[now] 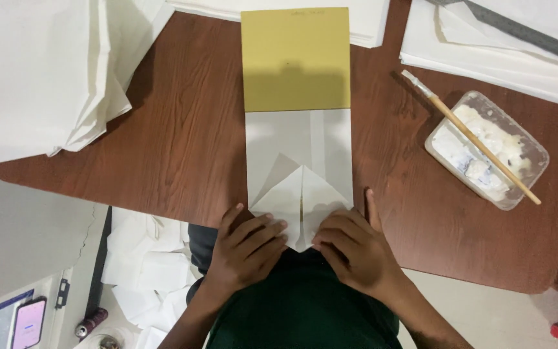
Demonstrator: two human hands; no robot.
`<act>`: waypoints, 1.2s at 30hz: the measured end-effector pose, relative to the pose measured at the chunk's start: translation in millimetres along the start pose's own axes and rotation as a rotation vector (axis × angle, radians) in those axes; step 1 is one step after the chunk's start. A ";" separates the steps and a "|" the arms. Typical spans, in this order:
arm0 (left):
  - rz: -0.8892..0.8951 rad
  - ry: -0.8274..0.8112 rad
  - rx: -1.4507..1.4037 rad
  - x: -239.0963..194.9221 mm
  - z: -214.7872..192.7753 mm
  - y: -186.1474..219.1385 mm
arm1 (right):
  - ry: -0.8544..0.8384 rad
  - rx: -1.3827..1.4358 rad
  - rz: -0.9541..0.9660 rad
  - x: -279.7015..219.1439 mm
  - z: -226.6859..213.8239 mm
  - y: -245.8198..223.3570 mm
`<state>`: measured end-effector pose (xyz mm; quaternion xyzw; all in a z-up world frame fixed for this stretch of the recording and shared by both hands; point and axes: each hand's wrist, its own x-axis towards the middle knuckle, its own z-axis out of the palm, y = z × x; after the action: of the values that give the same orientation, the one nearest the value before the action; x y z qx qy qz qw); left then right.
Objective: The person applies glue to the edges of a white paper sheet using a brush and then folds the paper over a yellow sheet to adhere them together.
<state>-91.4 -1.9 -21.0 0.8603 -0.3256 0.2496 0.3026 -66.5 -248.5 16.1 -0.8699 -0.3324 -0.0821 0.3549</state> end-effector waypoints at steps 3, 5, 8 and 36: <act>-0.007 0.021 0.032 5.3 1.1 2.6 | -0.013 0.052 0.040 0.9 -0.3 7.4; -0.079 0.049 -0.012 6.6 2.7 3.6 | -0.026 0.045 0.061 0.0 -1.5 12.6; -0.103 0.043 -0.037 6.1 2.5 4.0 | -0.018 0.047 0.027 -1.7 -5.6 11.0; -0.336 -0.042 -0.077 47.1 8.7 4.4 | 0.042 0.051 0.429 13.9 12.1 5.1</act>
<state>-61.3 -29.8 4.0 0.8954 -0.1929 0.1647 0.3659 -53.8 -235.9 9.6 -0.9095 -0.1342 -0.0146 0.3931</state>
